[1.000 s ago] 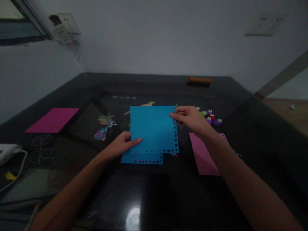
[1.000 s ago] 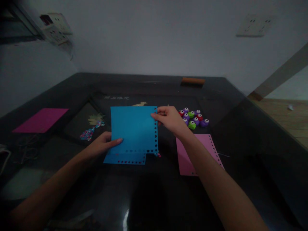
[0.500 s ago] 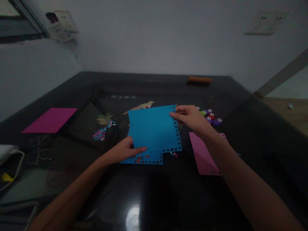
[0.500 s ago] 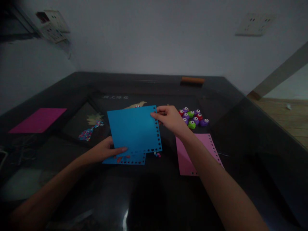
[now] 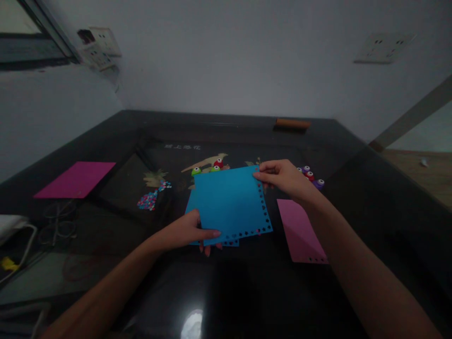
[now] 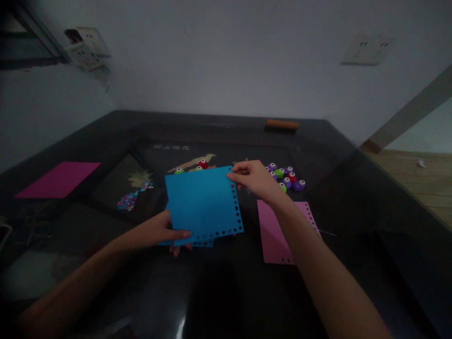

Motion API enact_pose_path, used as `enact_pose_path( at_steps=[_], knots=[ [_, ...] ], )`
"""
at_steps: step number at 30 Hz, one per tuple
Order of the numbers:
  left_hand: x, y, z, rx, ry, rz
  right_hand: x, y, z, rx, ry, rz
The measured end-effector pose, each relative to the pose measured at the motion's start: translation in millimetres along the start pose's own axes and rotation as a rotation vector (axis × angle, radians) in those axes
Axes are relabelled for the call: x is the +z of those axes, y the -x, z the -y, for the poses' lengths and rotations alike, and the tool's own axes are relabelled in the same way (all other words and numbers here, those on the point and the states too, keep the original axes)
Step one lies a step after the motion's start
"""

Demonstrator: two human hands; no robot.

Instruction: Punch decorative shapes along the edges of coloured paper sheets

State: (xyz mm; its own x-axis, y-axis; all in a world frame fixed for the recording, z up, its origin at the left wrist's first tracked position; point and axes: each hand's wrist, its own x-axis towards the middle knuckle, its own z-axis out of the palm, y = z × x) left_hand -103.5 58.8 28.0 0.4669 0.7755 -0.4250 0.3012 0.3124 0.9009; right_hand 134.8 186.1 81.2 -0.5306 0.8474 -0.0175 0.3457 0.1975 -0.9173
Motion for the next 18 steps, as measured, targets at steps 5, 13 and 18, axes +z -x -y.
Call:
enact_pose_path(
  at_steps=[5, 13, 18],
  knots=[
    [5.3, 0.0, -1.4, 0.004, 0.041, 0.020, -8.0, 0.3, -2.7, 0.040, 0.075, 0.063],
    [10.9, 0.5, -3.7, 0.008, 0.150, 0.052, -12.1, -1.0, -6.6, 0.056, 0.123, 0.113],
    [14.1, -0.5, -3.0, 0.002, 0.191, 0.110, -16.9, -1.6, -6.5, 0.068, 0.128, 0.010]
  ],
)
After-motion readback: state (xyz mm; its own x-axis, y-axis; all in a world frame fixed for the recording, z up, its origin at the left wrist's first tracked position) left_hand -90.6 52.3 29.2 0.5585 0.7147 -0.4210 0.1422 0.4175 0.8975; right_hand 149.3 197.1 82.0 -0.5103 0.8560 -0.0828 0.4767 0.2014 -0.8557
